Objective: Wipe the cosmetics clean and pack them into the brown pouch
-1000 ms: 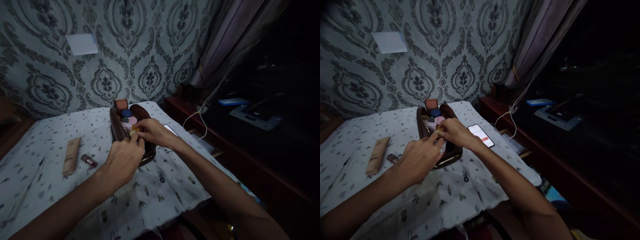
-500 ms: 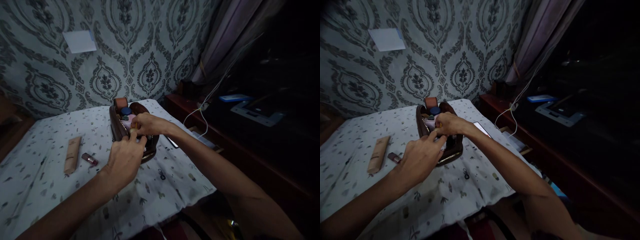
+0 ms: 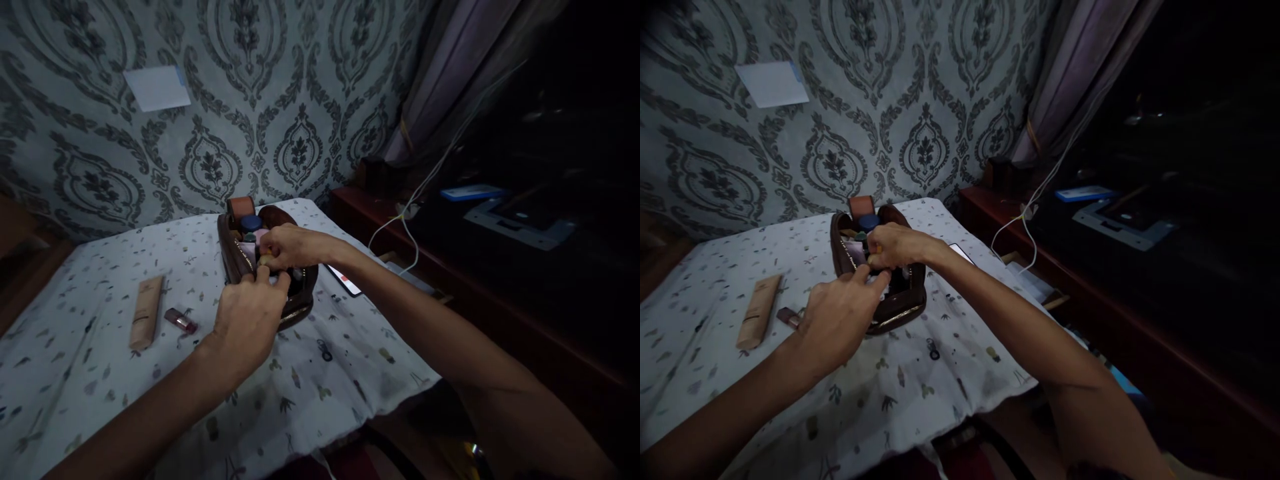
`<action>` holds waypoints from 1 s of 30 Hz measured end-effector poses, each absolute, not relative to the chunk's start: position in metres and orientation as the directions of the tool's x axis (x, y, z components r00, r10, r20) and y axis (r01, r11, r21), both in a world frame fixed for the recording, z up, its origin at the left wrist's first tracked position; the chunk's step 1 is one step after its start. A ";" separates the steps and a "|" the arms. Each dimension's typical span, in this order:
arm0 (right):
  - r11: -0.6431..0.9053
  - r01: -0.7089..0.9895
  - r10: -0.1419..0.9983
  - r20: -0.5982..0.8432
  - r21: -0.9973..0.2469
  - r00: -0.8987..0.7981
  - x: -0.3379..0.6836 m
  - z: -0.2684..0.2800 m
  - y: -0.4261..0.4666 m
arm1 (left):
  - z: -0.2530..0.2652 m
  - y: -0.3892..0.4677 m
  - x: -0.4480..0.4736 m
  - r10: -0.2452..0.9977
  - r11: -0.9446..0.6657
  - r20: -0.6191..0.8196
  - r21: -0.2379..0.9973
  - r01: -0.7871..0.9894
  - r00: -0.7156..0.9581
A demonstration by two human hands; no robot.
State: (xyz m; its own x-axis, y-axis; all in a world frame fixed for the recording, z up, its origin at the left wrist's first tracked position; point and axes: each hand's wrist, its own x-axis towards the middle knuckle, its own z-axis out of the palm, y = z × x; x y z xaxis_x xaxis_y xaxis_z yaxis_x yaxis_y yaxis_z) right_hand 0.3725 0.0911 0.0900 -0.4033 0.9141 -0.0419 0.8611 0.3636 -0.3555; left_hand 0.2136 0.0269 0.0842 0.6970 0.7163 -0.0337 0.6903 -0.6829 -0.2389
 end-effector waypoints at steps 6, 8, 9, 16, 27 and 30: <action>0.342 0.838 0.932 0.039 -0.425 -0.360 0.372 0.084 0.090 | 0.084 0.026 0.211 0.723 -0.673 -0.015 -0.239 0.700 0.691; 0.319 0.805 0.939 0.048 -0.500 -0.342 0.374 0.083 0.089 | 0.082 0.026 0.210 0.728 -0.669 -0.009 -0.232 0.706 0.686; 0.297 0.781 0.944 0.045 -0.549 -0.328 0.375 0.083 0.088 | 0.081 0.026 0.209 0.730 -0.667 -0.006 -0.229 0.709 0.684; 0.173 0.721 0.984 0.087 -0.671 -0.155 0.384 0.093 0.087 | 0.072 0.024 0.204 0.730 -0.661 0.008 -0.248 0.709 0.683; 0.352 0.849 0.936 0.140 -0.394 -0.323 0.371 0.081 0.086 | 0.070 0.026 0.206 0.741 -0.651 0.036 -0.206 0.731 0.670; 0.334 0.869 0.942 0.114 -0.364 -0.314 0.369 0.080 0.086 | 0.070 0.026 0.206 0.736 -0.657 0.037 -0.202 0.726 0.676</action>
